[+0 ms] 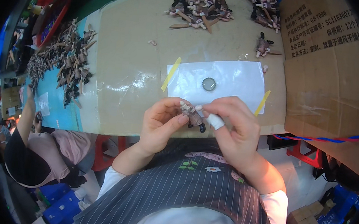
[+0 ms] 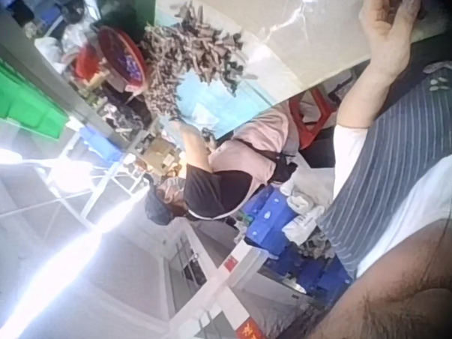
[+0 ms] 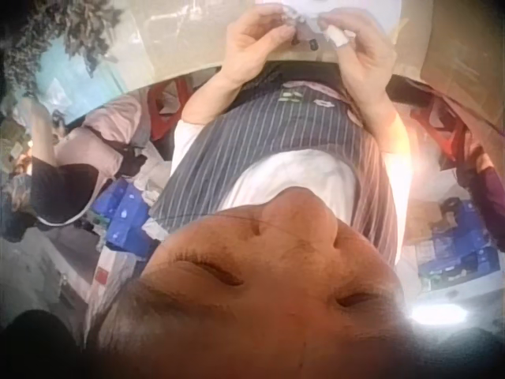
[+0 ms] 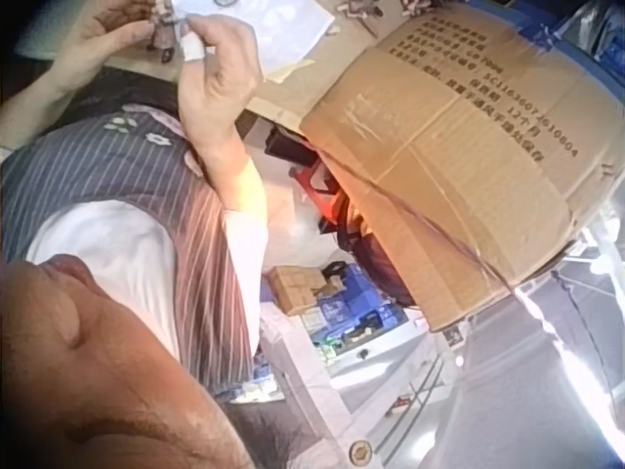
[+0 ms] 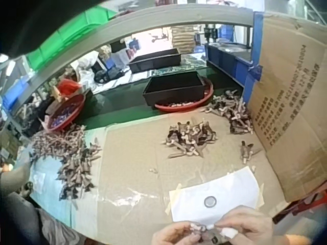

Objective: The person assembles figurines by picking up figurine bodies and small parts, dipping the parts into glue, attaching the pieces together by hand, and placing the figurines aside.

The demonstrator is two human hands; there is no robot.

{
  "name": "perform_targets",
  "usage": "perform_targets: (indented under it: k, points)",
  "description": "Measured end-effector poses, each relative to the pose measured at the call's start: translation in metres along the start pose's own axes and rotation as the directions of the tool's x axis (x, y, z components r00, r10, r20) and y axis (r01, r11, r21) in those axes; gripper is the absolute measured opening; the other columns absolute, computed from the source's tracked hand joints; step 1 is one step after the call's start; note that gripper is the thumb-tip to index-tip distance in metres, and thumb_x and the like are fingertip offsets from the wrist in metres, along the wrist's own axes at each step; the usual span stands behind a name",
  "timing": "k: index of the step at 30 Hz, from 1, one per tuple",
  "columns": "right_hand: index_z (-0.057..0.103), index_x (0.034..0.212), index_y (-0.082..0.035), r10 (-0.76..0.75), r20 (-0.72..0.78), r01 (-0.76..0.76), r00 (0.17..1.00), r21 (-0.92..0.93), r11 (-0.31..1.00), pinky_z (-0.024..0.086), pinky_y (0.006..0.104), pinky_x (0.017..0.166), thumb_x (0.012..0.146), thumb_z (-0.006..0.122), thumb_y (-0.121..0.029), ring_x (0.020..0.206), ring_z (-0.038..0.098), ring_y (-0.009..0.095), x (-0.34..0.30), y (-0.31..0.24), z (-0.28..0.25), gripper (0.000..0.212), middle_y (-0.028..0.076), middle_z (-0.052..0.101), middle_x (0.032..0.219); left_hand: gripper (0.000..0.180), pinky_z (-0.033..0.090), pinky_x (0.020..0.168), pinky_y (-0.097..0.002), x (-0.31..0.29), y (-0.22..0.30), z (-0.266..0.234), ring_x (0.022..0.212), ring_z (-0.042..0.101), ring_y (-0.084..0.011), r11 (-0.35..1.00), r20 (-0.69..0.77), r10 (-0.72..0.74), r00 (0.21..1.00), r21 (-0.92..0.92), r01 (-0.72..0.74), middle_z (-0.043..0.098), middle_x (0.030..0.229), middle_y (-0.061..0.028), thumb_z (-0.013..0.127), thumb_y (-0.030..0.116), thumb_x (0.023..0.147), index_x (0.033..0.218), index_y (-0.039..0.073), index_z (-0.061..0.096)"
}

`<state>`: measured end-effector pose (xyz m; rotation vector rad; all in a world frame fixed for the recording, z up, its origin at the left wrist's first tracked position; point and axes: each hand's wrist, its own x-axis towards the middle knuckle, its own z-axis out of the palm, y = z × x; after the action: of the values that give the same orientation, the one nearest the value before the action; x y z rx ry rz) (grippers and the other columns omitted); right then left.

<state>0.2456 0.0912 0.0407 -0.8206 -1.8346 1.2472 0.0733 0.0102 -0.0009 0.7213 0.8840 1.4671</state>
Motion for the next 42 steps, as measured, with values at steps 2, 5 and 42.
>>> perform_targets:
  k: [2, 5, 42]
  points:
    - [0.067, 0.096, 0.003, 0.019, -0.023, -0.019, 1.0, 0.003, 1.0, 0.049, 0.0288, 0.074, 0.078, 0.06, 0.009, 0.083, 0.062, 0.022, -0.005, 0.001, 0.001, 0.02, 0.012, 0.064, 0.09, 0.029, 0.05, 0.087, -0.0281, 0.0, 0.0, 0.003, 0.099, 0.06, -0.0149, 1.0, 0.018, -0.012, 1.0, -0.006, 0.012, 0.061, 0.107, -0.0088, 0.058, -0.002, 0.092, 0.12, -0.004, 0.052]
    - [0.065, 0.098, 0.005, 0.025, 0.015, -0.025, 1.0, 0.023, 0.999, 0.046, 0.0251, 0.075, 0.079, 0.06, 0.01, 0.085, 0.059, 0.016, -0.01, 0.005, 0.0, 0.02, 0.011, 0.06, 0.094, 0.029, 0.049, 0.087, -0.0281, 0.001, -0.004, 0.005, 0.1, 0.06, -0.0152, 1.0, 0.038, -0.012, 0.999, 0.009, 0.011, 0.061, 0.108, -0.0084, 0.058, -0.003, 0.092, 0.12, -0.004, 0.052]
    - [0.063, 0.092, 0.001, 0.233, 0.096, -0.24, 0.968, 0.074, 0.968, 0.045, 0.0254, 0.061, 0.084, 0.068, -0.007, 0.07, 0.057, 0.012, -0.025, 0.0, -0.03, 0.012, 0.006, 0.06, 0.078, 0.034, 0.051, 0.074, -0.0371, 0.002, 0.01, 0.022, 0.086, 0.064, -0.0321, 0.488, 0.413, 0.457, 0.788, 0.625, -0.61, 0.064, 0.098, -0.0174, 0.068, -0.01, 0.068, 0.102, -0.007, 0.062]
